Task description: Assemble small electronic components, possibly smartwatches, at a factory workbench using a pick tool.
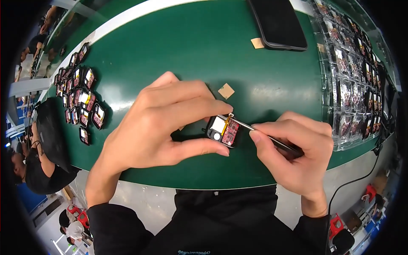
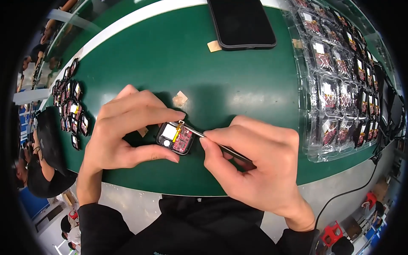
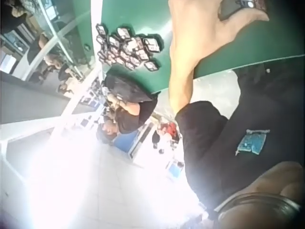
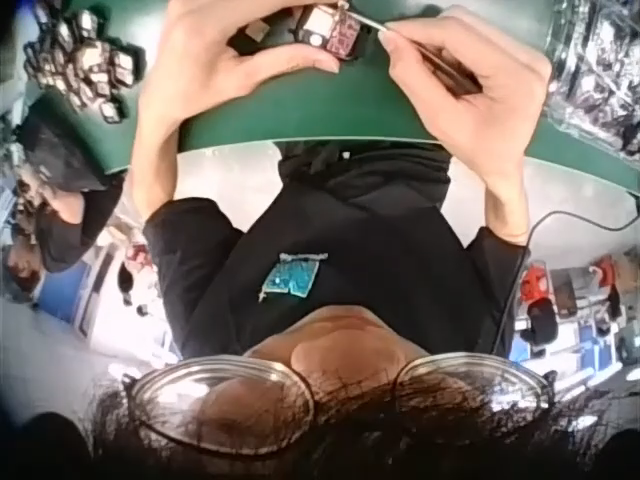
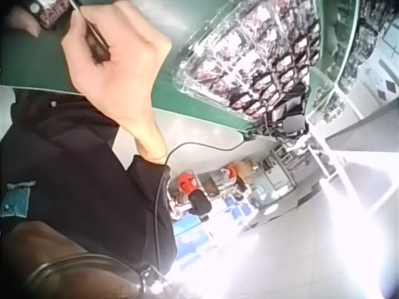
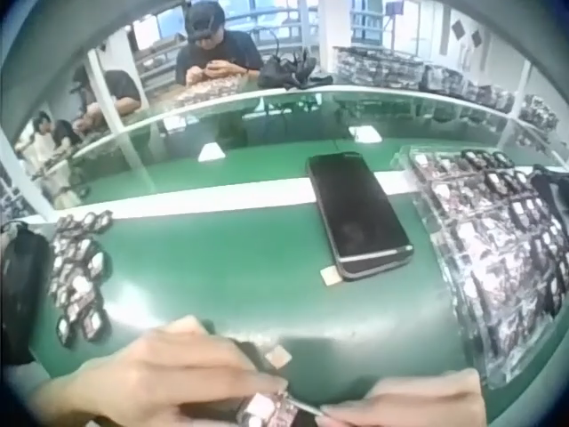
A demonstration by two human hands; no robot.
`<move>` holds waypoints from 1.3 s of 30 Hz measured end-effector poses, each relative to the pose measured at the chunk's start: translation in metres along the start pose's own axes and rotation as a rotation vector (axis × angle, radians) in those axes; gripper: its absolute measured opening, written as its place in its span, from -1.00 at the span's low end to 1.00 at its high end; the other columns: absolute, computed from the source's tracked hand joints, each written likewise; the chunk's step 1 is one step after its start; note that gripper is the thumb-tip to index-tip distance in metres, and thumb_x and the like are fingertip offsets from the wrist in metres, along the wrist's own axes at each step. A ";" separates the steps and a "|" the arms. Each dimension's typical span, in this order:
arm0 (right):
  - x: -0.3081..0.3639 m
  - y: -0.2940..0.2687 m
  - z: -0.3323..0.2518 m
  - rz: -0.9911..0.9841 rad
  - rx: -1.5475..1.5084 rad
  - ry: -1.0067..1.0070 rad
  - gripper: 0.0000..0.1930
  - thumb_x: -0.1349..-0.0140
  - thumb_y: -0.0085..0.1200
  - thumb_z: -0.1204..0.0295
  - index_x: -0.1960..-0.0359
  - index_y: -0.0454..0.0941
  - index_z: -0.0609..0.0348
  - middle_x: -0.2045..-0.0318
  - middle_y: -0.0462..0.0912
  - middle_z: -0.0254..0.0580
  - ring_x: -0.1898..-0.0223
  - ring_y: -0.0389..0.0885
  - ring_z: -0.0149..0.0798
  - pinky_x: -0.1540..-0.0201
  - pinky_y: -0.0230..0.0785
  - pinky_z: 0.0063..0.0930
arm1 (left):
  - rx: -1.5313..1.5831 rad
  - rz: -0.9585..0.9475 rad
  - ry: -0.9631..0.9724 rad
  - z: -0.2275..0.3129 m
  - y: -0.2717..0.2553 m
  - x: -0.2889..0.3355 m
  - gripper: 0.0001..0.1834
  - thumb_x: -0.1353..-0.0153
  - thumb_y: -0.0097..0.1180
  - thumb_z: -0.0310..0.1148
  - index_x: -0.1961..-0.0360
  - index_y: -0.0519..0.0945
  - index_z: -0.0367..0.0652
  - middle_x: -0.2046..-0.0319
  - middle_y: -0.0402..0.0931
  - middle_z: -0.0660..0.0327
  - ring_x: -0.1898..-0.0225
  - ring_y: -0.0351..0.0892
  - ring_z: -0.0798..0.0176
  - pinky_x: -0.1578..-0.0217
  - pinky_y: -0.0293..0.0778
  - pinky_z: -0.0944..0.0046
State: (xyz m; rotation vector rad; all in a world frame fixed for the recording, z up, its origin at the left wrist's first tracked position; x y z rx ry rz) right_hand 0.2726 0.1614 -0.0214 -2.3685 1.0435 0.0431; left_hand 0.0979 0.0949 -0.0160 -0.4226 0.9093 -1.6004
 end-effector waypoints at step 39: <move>0.006 0.001 -0.008 0.015 0.081 -0.073 -0.79 -0.15 0.48 0.72 0.16 0.90 0.36 0.53 0.68 -0.27 0.61 0.46 -0.52 0.56 0.13 -0.56 | 0.087 -0.106 0.022 -0.013 -0.001 -0.003 -0.29 0.15 0.77 0.09 0.03 0.87 -0.15 0.27 0.80 0.29 0.46 0.49 0.39 0.30 0.22 0.32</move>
Point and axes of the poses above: each hand's wrist, its own x-axis away from the middle knuckle, its own y-axis out of the palm, z = x × y, the point moved 9 cm from there along -x, towards the middle knuckle
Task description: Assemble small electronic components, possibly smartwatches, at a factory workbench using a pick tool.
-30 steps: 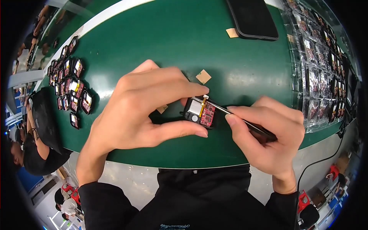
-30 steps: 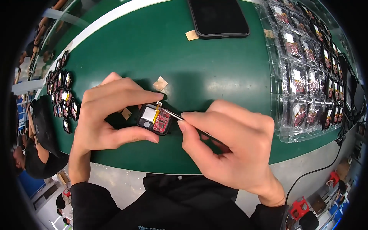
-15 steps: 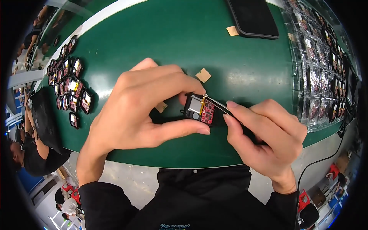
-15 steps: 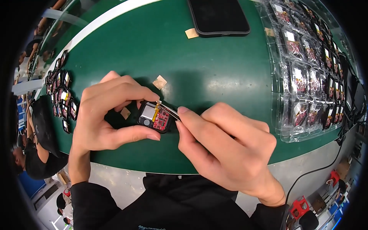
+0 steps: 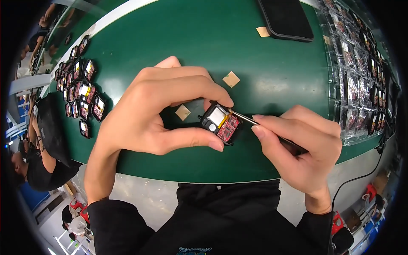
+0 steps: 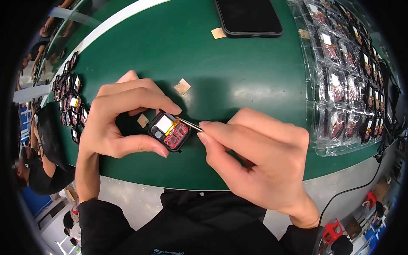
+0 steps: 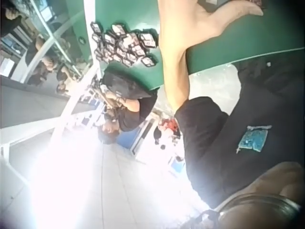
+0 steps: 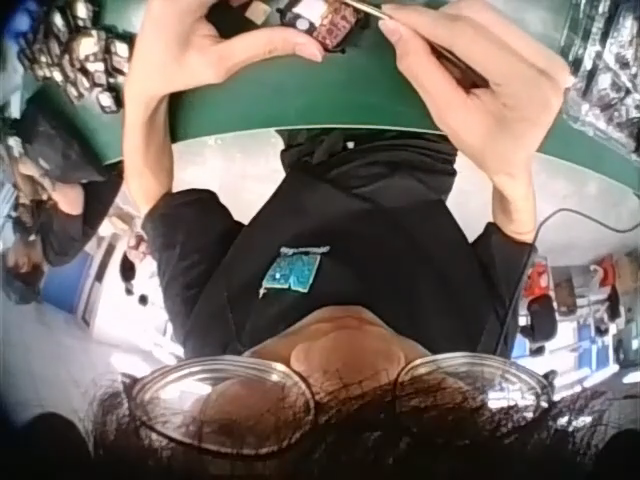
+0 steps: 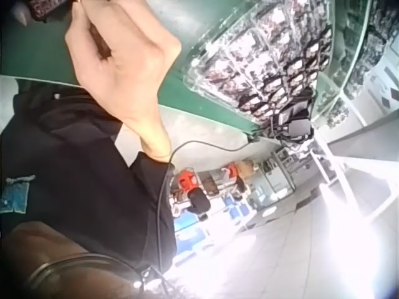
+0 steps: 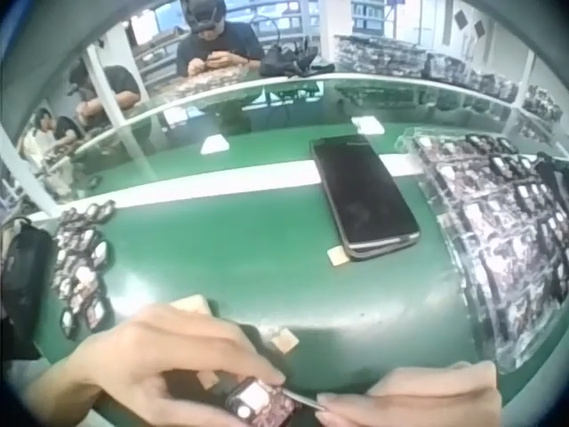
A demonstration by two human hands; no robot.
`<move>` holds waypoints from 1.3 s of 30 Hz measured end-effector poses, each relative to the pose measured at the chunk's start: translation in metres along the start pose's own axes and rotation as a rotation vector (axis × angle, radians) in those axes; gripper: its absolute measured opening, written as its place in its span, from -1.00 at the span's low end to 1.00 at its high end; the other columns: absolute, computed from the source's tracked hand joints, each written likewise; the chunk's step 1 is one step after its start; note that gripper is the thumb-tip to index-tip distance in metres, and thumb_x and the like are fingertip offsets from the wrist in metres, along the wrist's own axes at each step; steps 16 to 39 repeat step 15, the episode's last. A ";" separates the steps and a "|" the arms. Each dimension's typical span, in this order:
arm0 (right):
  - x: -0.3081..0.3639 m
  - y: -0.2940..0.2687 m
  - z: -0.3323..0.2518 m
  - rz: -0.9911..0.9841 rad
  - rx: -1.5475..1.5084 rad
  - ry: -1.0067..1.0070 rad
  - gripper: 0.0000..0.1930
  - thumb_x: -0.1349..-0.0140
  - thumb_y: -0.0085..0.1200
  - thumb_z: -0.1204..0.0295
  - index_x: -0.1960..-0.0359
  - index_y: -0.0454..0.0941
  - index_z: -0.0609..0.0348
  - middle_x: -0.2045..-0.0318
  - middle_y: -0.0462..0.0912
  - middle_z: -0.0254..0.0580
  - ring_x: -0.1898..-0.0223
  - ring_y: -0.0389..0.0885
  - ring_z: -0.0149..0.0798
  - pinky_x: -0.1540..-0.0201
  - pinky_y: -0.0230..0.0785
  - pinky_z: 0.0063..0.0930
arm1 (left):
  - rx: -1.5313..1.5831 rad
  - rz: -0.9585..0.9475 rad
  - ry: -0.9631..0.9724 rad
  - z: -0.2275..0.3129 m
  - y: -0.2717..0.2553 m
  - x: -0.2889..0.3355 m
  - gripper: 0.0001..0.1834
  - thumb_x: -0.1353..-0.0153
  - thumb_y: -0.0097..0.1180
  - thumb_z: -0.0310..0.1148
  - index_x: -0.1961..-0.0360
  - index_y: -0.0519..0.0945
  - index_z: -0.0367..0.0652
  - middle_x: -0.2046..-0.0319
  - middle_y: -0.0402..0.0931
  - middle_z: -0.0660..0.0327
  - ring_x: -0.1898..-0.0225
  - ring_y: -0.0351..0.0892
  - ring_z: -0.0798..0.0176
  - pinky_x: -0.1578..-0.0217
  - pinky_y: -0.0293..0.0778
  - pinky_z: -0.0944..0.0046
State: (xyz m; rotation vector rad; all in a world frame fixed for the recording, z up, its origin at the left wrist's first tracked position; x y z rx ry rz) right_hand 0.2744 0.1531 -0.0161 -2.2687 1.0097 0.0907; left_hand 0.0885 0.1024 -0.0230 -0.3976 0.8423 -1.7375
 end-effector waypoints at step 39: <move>0.001 0.004 0.005 -0.034 -0.039 0.061 -0.81 -0.17 0.48 0.70 0.17 0.91 0.29 0.53 0.67 -0.31 0.60 0.45 -0.53 0.55 0.14 -0.55 | -0.018 -0.023 0.005 0.004 0.003 0.000 -0.28 0.13 0.77 0.09 0.03 0.87 -0.18 0.28 0.81 0.24 0.27 0.71 0.28 0.19 0.23 0.23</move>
Point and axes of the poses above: each hand's wrist, its own x-axis away from the middle knuckle, its own y-axis out of the palm, z = x × y, the point moved 9 cm from there along -x, towards the middle knuckle
